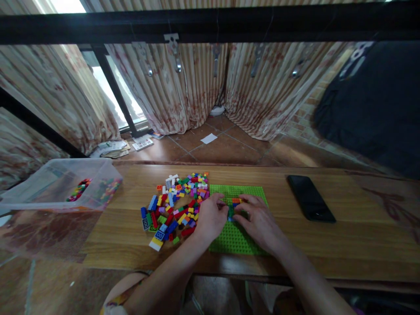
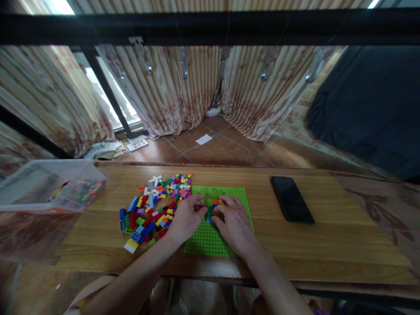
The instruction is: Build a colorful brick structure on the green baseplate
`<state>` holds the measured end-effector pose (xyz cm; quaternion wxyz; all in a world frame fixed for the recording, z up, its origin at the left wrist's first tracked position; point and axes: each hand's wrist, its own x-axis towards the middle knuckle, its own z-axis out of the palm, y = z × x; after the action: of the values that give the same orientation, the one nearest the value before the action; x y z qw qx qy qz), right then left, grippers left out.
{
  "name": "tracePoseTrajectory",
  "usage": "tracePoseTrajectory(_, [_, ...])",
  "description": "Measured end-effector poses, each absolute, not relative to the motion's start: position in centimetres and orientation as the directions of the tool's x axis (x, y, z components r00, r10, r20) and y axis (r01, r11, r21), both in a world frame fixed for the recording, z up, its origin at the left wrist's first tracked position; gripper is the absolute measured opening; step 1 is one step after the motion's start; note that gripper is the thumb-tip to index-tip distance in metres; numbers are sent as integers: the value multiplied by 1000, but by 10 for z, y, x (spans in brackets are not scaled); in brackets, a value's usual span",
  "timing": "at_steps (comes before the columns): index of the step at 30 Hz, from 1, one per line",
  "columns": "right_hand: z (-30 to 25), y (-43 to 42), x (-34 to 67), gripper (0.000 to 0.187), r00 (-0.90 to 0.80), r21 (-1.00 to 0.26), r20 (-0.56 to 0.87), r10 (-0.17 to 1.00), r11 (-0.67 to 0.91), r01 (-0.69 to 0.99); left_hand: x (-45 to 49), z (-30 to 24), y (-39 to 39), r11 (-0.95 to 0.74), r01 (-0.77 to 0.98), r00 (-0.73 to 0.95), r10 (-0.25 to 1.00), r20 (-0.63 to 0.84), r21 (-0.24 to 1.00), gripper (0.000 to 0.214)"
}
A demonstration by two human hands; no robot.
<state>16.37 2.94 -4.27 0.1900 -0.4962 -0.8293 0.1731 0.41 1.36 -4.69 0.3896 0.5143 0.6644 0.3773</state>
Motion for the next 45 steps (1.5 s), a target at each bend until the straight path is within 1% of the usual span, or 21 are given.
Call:
tracePoseTrajectory(8, [-42,29,162,9,-434,-492,133,891,439,752,5,-44,14,194,393,-160,977,-141,899,35])
tracePoseTrajectory(12, [-34,31,167,13,-406,-588,104,908,385,711,5,-45,14,198,415,-171,976,-137,888,34])
tracePoseTrajectory(15, [-31,36,173,16,-339,-642,116,934,331,692,3,-47,16,180,452,-162,980,-118,874,32])
tracePoseTrajectory(18, [-31,40,178,19,-279,-633,165,946,318,706,1,-50,18,162,494,-163,982,-92,854,30])
tracePoseTrajectory(22, [-34,42,179,22,-279,-618,175,944,326,715,1,-49,19,160,494,-154,984,-94,855,28])
tracePoseTrajectory(27, [-36,43,179,21,-273,-621,175,946,322,715,2,-48,18,153,445,-97,988,-122,882,36])
tracePoseTrajectory(33, [-38,43,181,20,-254,-630,179,950,309,712,2,-50,19,172,441,-102,985,-140,881,39])
tracePoseTrajectory(45, [-33,40,177,22,-290,-613,92,953,283,738,5,-47,23,257,446,-158,965,-208,857,41])
